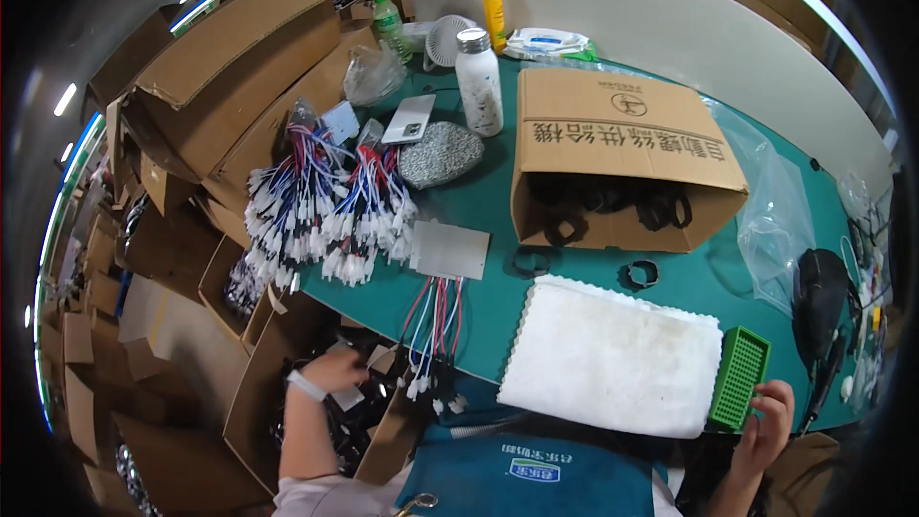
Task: The person assembles electronic components on a workbench, using a screwdriver to secure parts into black plastic housings. They handle wires, clear plastic covers, and small black rings, placing finished units into a cardboard box.
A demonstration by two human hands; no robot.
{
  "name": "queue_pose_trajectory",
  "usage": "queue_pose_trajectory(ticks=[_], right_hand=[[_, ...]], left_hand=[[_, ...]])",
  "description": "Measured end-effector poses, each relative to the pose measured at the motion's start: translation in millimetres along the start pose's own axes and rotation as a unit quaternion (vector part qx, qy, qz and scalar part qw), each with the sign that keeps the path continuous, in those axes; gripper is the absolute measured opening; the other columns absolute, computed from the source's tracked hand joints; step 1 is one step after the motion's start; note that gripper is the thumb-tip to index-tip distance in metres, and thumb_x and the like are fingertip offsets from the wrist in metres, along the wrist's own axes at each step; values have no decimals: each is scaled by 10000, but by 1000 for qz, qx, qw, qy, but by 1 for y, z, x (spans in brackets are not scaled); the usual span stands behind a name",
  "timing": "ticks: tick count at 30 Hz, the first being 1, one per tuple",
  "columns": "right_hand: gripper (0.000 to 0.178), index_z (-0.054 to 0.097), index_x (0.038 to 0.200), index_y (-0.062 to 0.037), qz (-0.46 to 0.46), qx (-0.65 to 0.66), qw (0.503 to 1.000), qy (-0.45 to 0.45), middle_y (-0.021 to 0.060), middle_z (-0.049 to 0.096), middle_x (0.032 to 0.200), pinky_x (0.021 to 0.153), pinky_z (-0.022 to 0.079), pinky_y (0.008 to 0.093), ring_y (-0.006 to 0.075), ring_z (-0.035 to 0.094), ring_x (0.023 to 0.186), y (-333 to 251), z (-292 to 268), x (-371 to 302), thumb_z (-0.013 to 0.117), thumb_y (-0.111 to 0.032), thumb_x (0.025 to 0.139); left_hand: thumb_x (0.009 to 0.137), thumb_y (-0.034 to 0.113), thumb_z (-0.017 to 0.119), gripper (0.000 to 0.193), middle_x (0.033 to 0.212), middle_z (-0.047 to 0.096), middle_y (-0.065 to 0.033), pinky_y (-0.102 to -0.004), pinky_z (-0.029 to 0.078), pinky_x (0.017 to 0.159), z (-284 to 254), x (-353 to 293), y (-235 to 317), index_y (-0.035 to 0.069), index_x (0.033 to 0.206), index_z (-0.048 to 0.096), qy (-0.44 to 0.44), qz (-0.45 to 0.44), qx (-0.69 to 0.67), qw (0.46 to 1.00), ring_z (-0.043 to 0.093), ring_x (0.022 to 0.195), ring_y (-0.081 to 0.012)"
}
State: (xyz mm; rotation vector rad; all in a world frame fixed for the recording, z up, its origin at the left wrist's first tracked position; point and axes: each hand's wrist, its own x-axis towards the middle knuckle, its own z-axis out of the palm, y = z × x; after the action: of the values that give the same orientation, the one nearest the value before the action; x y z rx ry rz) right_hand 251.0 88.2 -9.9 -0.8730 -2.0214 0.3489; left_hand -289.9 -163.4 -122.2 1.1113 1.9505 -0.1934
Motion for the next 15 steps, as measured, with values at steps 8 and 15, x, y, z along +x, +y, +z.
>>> queue_pose_trajectory(ticks=[8, 15], right_hand=[[120, 510, 852, -22, -61, 13, 998, 11, 157, 524, 860, 695, 392, 398, 289, 508, 781, -9, 10, 6, 537, -88, 755], [110, 507, 818, -18, -58, 11, 997, 43, 158, 523, 839, 678, 396, 395, 286, 509, 765, -14, -9, -11, 535, -90, 740]], left_hand=[[863, 157, 570, 175, 910, 600, -89, -341, 453, 787, -148, -116, 129, 0, 924, 620, 123, 549, -263, 784, 573, 877, -215], [737, 372, 747, 786, 1202, 530, -228, -318, 434, 929, -299, 117, 201, -84, 1264, 385, 513, 234, -267, 781, 539, 1111, -264]])
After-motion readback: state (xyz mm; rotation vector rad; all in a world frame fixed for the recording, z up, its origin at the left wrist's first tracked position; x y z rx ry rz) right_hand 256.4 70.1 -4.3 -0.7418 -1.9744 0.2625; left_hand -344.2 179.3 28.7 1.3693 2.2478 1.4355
